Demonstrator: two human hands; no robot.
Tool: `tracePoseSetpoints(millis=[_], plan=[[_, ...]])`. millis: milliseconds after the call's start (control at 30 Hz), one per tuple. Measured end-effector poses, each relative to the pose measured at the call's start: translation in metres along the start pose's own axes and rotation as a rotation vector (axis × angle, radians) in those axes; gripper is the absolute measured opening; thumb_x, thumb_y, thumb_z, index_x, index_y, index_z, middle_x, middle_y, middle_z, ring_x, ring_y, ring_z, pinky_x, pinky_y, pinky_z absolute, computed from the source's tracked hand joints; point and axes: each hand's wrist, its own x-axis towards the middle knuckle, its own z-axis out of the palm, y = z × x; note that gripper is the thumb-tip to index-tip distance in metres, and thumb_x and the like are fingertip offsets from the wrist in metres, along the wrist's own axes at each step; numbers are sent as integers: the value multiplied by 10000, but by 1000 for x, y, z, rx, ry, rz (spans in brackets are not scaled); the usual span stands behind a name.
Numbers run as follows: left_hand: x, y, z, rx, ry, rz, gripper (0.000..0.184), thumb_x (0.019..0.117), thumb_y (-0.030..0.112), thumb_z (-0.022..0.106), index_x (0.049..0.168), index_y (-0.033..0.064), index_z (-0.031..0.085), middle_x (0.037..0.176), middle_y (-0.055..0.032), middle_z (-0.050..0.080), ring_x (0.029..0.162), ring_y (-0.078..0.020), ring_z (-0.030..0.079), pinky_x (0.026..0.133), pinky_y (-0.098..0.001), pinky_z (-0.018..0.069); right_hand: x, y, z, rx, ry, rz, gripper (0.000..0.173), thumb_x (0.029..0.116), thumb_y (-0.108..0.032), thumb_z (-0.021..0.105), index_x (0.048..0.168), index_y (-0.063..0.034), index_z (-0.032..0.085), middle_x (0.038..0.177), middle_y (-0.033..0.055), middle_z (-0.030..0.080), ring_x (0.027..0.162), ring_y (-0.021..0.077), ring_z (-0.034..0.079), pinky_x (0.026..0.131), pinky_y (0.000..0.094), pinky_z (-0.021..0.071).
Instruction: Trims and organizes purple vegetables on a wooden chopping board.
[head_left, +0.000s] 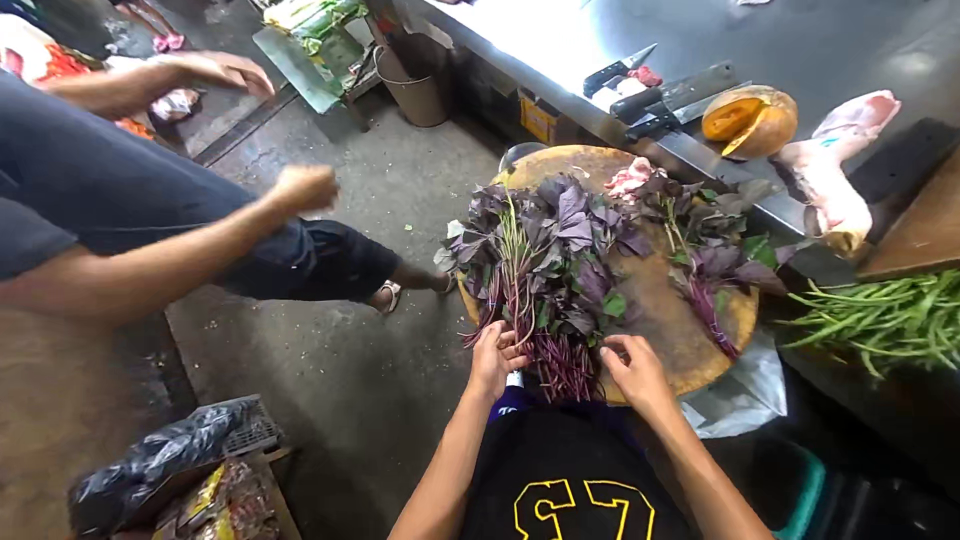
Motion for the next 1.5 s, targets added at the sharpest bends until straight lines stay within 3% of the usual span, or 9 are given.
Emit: tracePoseSetpoints(millis=[67, 233, 400, 600, 767, 867, 967, 1200, 1500], plan=[[4, -3, -7, -63, -49, -57, 338, 1096, 151, 396, 1387, -5, 468, 1082, -182, 657, 831, -275, 693, 726, -446, 597, -9, -27, 5, 113, -97, -97, 333, 1008, -282, 600, 1221, -40, 683, 1198, 152, 669, 1055, 234, 669, 931, 421, 555], [8, -11, -10, 156, -152, 90, 223, 960, 0, 624, 1180, -33, 626, 970, -123, 678, 784, -173, 656, 694, -341, 571, 3, -74, 68, 145, -300, -101, 656, 904, -414, 742, 1430, -76, 543, 1286, 151, 612, 1058, 214, 649, 909, 381, 560], [5, 2, -19, 43, -173, 90, 246, 1041, 40, 547, 1255, -81, 557, 997, -188, 710, 782, -265, 740, 714, -418, 647, 7, -70, 82, 302, -179, 108, 337, 1026, -133, 543, 1352, -53, 574, 1123, 134, 666, 771, 194, 704, 644, 371, 619], [7, -3, -26, 102, -213, 65, 220, 1047, 67, 537, 1193, -62, 640, 1038, -179, 693, 853, -256, 723, 753, -435, 639, 0, -63, 96, 559, -104, 171, 340, 1037, -105, 515, 1361, -16, 566, 1168, 136, 667, 834, 201, 695, 659, 351, 601], [10, 0, -30, 24, -236, 29, 224, 1025, 59, 589, 1216, -51, 625, 1098, -187, 686, 853, -253, 728, 727, -407, 641, -11, -63, 108, 116, 129, -153, 437, 925, -210, 673, 1321, -33, 628, 1310, 171, 590, 1156, 226, 612, 951, 369, 547], [14, -5, -28, 71, -243, 73, 194, 989, 61, 645, 1160, -29, 671, 1071, -145, 696, 897, -209, 698, 768, -374, 609, -14, -71, 111, -153, 226, -287, 289, 885, -265, 737, 1110, -83, 749, 1144, 163, 636, 1055, 278, 627, 892, 422, 554], [18, -10, -22, 88, -236, 92, 212, 977, 59, 662, 1163, -41, 670, 1085, -154, 696, 933, -215, 696, 809, -382, 606, -7, -81, 108, -201, 163, -192, 220, 929, -214, 684, 1059, -50, 753, 1060, 141, 676, 972, 241, 671, 858, 396, 574], [18, -12, -15, -110, -361, -115, 348, 1107, 229, 375, 1360, 7, 463, 1053, -151, 677, 890, -232, 692, 793, -405, 592, -6, -82, 91, 235, 54, -167, 207, 981, -200, 639, 1067, -33, 725, 1061, 83, 712, 1000, 111, 671, 919, 284, 548], [14, -7, 15, 92, -333, -105, 327, 1110, 140, 407, 1395, -18, 427, 1033, -183, 730, 815, -250, 733, 716, -384, 617, -69, -40, 34, 774, 346, -262, 148, 937, -4, 608, 1070, 50, 645, 970, 94, 726, 796, 181, 724, 714, 370, 647]])
